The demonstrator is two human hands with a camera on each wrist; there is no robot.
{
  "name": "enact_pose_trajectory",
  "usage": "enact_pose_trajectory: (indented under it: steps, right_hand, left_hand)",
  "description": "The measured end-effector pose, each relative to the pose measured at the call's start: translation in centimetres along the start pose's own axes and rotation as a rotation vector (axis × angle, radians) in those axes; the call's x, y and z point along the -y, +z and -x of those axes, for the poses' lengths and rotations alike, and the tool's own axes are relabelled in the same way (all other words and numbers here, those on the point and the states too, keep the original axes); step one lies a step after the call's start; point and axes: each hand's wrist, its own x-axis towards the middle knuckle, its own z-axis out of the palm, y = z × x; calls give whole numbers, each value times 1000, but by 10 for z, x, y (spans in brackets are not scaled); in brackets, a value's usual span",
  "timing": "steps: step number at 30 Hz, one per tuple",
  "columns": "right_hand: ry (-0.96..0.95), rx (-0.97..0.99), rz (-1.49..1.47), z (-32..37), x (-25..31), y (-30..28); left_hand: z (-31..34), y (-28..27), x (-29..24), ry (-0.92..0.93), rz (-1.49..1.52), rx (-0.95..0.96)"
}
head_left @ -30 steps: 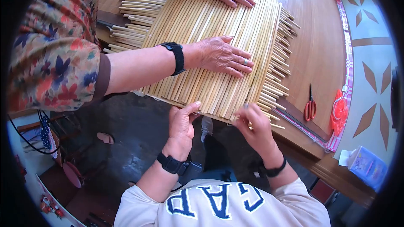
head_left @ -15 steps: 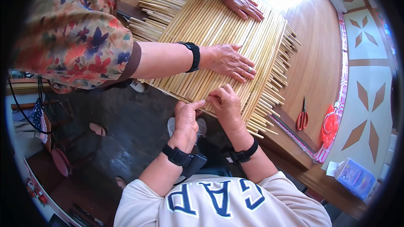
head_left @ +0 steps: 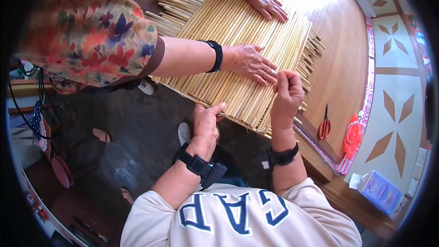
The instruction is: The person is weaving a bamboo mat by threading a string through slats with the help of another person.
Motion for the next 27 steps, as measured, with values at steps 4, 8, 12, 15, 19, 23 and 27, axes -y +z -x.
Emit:
enact_pose_trajectory:
  steps: [4,8,12,15,19,23,27]
  right_hand:
    - [276,338,-7,29,1,-16]
    - [486,488,-30,83,2,-26]
    - [837,950,-48,143,-29,-17]
    - [926,546,-573,153,-80,11]
    - [827,359,-900,151,-75,39]
    - [801,271,-1103,149,-59,39]
    - [840,169,-1169,152,-50,46]
  left_hand:
    - [-1,1,-7,-73,-8,15]
    - [-4,-5,-11,-70,-78,55]
    - [-9,-3,-7,94,52,67]
    - [-5,2,-13,105,-10,41]
    - [-2,1,-18,17,-91,46]
    - [-7,-5,-12,24,-126,77]
    - [-5,-3,-14,35,-120,71]
